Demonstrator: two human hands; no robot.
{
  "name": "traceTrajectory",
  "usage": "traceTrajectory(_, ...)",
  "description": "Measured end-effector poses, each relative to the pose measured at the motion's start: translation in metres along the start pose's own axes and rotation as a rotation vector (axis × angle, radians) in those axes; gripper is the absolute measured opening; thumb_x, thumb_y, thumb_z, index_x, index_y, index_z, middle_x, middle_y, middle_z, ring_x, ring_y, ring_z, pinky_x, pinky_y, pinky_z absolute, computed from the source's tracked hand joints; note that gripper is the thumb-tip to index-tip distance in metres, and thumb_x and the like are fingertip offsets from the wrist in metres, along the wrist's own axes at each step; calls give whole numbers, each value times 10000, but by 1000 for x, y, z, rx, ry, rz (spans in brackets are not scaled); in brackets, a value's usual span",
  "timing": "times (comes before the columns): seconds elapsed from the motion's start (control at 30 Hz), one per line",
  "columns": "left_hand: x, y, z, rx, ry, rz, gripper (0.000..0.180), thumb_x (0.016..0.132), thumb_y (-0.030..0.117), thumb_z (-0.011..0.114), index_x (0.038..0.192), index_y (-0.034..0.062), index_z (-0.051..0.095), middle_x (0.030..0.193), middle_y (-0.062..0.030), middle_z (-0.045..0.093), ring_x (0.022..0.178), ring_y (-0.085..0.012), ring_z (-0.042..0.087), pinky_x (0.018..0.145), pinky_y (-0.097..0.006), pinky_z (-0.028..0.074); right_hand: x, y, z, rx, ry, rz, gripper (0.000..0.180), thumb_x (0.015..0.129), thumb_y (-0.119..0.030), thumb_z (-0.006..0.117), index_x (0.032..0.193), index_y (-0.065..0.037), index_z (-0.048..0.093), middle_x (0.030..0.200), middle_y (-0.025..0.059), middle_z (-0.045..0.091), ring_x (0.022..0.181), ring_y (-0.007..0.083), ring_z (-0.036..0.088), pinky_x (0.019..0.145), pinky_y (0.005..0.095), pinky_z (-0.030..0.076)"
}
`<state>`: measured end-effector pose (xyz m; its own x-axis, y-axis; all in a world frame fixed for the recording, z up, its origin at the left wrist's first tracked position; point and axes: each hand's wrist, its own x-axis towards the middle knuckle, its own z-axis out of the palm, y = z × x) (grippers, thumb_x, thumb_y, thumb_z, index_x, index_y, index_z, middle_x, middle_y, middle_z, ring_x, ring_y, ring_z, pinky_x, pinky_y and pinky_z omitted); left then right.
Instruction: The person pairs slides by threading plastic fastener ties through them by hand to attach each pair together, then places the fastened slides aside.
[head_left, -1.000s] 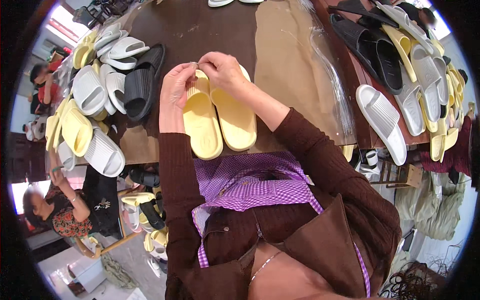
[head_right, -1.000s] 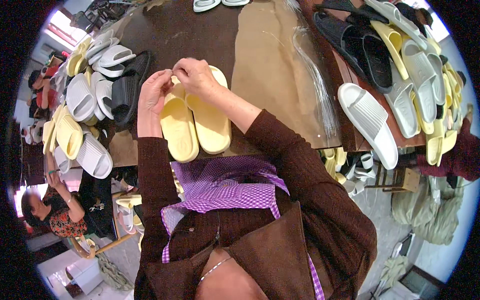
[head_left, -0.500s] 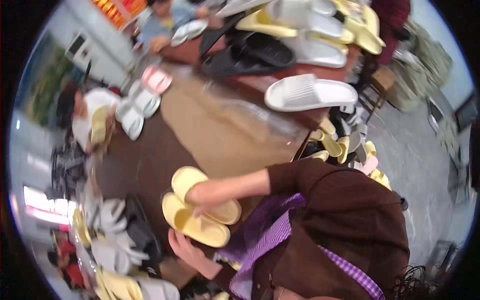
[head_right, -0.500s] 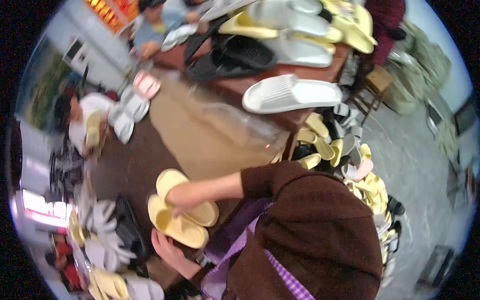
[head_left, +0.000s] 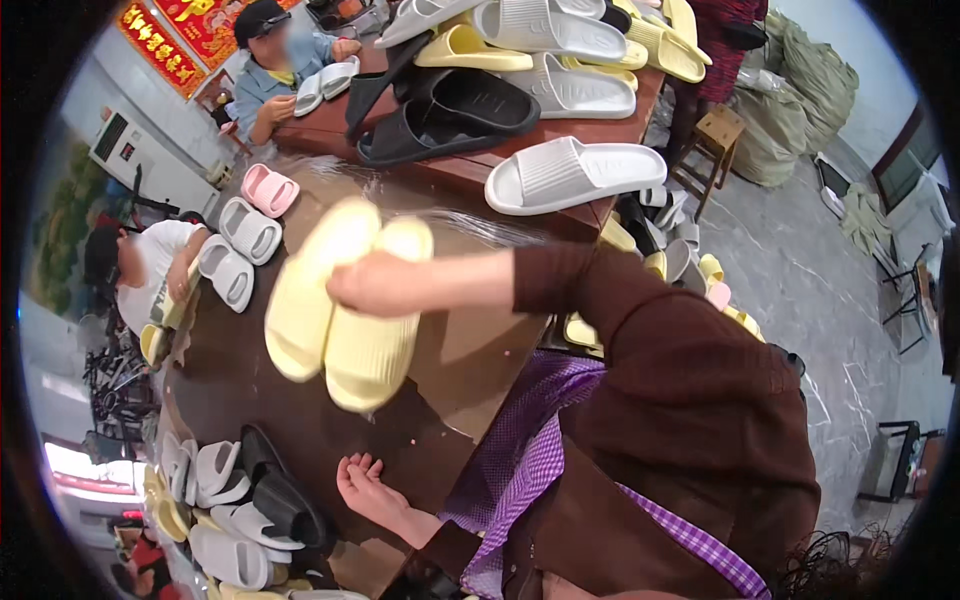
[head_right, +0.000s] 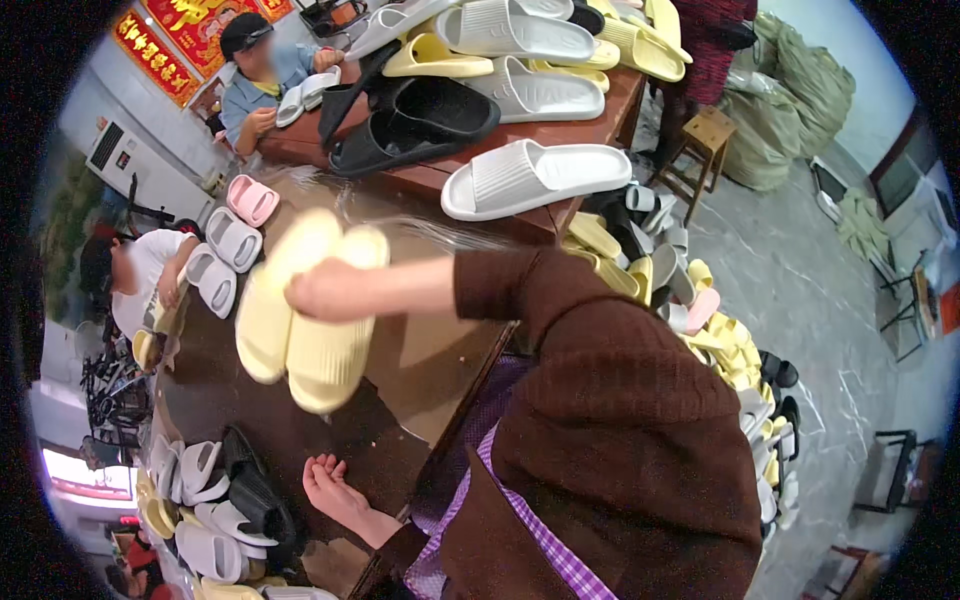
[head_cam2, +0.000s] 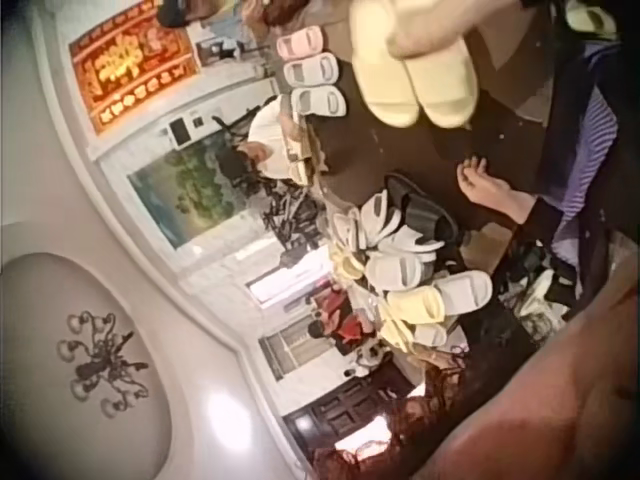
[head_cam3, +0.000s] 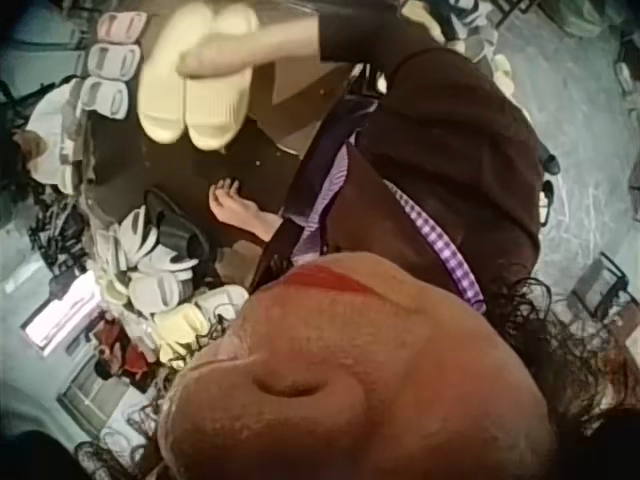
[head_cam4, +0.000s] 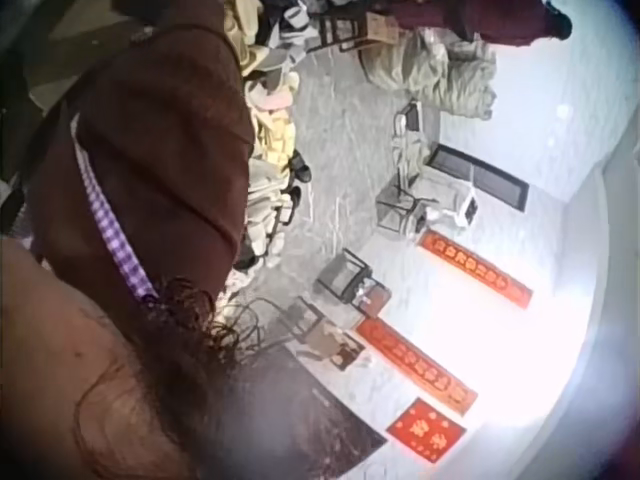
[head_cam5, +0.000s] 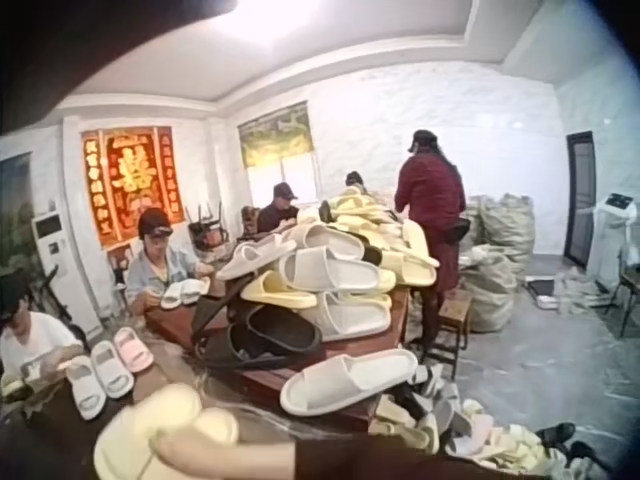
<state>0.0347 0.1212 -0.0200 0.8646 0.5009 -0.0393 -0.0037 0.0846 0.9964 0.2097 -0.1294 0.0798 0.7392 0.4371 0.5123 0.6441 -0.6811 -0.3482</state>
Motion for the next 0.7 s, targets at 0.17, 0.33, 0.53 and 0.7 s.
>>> traceTrajectory(0.17,-5,6,13,92,27,22,227,906,108,458,1082,-30,497,976,-111,563,838,-180,567,670,-258,471,1,50,-125,-434,121,118,173,766,-207,519,781,-42,568,793,146,595,702,321,609,586,427,490)
traceTrajectory(0.33,-10,50,71,297,-149,215,266,895,83,473,1138,-24,487,1041,-115,534,869,-184,558,711,-271,477,-36,158,-209,-708,302,204,171,746,-216,555,788,-50,570,798,120,583,741,296,602,648,419,483)
traceTrajectory(0.53,-13,96,207,589,-568,890,425,835,34,516,1246,-5,418,1310,-202,336,1148,-317,419,913,-386,398,-73,227,-207,-864,351,124,240,682,-192,633,871,-72,545,978,84,549,1033,245,505,860,400,384)
traceTrajectory(0.7,-8,104,315,768,-718,1302,519,821,76,551,1315,93,390,1376,-248,260,1206,-396,353,982,-445,325,-87,224,-205,-890,266,13,378,677,-228,662,995,-67,535,1113,82,524,1150,237,436,948,436,321)
